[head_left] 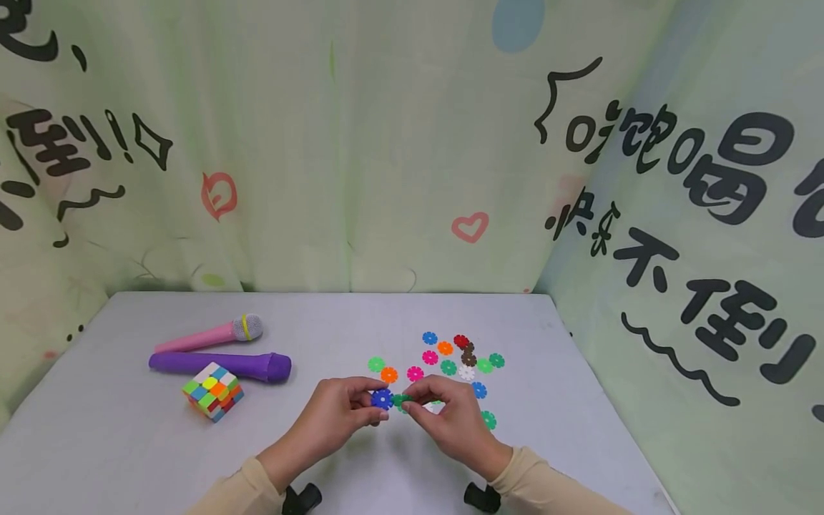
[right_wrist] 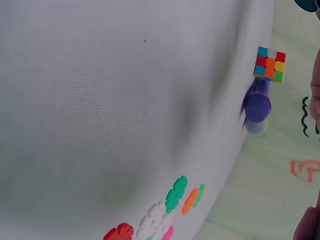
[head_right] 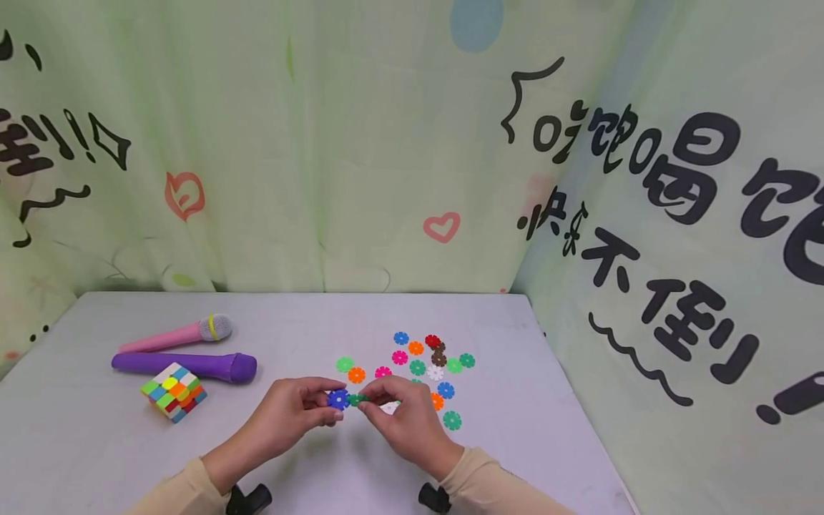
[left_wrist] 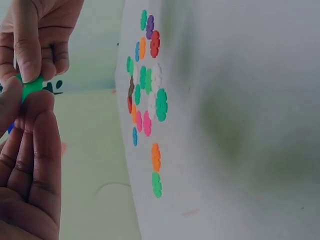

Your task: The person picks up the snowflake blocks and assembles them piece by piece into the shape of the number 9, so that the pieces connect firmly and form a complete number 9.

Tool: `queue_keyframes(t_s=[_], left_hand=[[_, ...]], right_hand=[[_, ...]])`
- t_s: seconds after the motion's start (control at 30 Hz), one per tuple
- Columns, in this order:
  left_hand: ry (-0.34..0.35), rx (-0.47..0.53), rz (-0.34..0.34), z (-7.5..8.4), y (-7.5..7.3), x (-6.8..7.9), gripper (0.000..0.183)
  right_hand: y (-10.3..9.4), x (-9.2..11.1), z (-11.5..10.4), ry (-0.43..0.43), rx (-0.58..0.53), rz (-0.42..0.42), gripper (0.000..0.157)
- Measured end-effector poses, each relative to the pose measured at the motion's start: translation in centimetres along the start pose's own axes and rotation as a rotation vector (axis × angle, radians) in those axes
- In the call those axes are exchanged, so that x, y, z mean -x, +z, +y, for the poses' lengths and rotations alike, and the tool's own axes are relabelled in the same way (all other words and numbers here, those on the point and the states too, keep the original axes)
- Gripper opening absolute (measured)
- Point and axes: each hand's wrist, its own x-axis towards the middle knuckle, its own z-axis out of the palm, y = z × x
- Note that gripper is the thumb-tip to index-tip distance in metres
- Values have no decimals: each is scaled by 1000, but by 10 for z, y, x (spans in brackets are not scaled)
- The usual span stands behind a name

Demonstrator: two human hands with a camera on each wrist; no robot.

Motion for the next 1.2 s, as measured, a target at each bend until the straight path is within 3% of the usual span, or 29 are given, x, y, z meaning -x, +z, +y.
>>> queue_keyframes(t_s=[1.0,1.1,1.2], left_hand=[[1,148,7,-6,8,-4,40],[1,130,-7,-8,8,-4,42],[28,42,-6,-10,6,-3,39]], right_hand=[[-5,-6,-4,42,-28,-8,16],[-4,-5,-3,54,-42,-20,15],[-3,-6,-1,62,-56,-49,15]])
